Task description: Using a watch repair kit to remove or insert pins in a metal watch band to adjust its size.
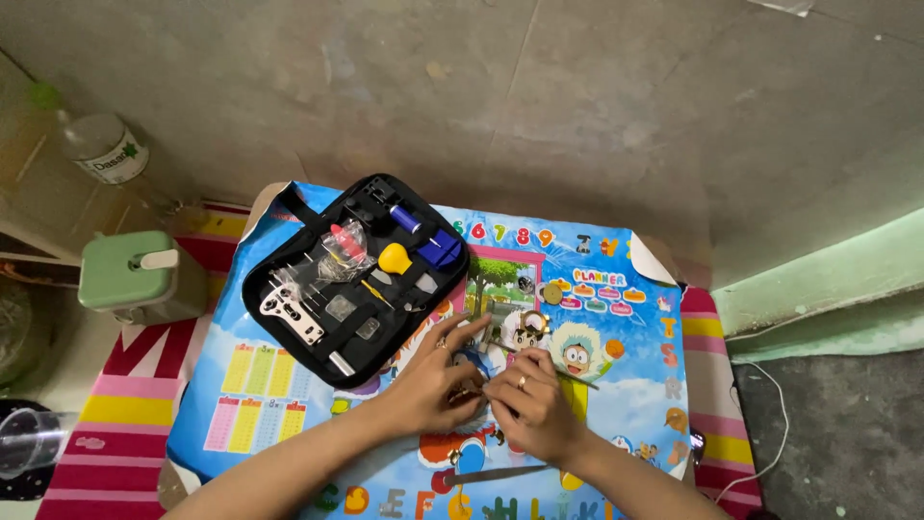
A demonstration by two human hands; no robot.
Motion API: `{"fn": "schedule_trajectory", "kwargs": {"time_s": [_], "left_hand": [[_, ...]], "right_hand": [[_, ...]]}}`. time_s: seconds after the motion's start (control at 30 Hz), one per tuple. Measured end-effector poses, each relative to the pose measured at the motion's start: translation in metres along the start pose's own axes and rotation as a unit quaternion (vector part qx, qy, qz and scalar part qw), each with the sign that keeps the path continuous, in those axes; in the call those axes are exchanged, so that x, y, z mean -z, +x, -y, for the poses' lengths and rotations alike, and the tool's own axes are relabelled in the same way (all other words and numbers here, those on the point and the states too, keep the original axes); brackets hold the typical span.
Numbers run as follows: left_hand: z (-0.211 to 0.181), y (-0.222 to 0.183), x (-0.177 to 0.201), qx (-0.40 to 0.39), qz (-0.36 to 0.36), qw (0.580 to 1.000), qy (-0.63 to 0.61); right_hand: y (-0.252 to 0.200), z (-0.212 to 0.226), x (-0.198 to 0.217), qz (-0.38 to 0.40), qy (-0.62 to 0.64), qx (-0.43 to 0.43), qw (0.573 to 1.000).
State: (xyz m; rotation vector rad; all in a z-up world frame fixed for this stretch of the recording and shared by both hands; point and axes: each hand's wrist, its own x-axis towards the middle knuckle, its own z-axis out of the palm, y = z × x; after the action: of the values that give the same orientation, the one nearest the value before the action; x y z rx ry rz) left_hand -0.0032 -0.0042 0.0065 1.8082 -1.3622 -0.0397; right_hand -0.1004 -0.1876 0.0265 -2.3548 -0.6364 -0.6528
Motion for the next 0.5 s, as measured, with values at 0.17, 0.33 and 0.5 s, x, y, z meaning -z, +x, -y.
{"fn": "schedule_trajectory", "kwargs": {"time_s": [0.17, 0.33, 0.5], "left_hand": [[0.003, -0.002, -0.006, -0.015, -0.013, 1.000, 0.016], [0.009, -0.006, -0.017, -0.014, -0.054, 0.997, 0.055], [0.014, -0.009, -0.023, -0.024, -0.055, 0.996, 0.073]], "right_hand": [[-0.004, -0.001, -0.001, -0.009, -0.019, 0.013, 1.000], [-0.014, -0.004, -0.011, -0.053, -0.038, -0.009, 0.998], [-0.016, -0.003, -0.013, -0.062, -0.054, 0.003, 0.997]]}}
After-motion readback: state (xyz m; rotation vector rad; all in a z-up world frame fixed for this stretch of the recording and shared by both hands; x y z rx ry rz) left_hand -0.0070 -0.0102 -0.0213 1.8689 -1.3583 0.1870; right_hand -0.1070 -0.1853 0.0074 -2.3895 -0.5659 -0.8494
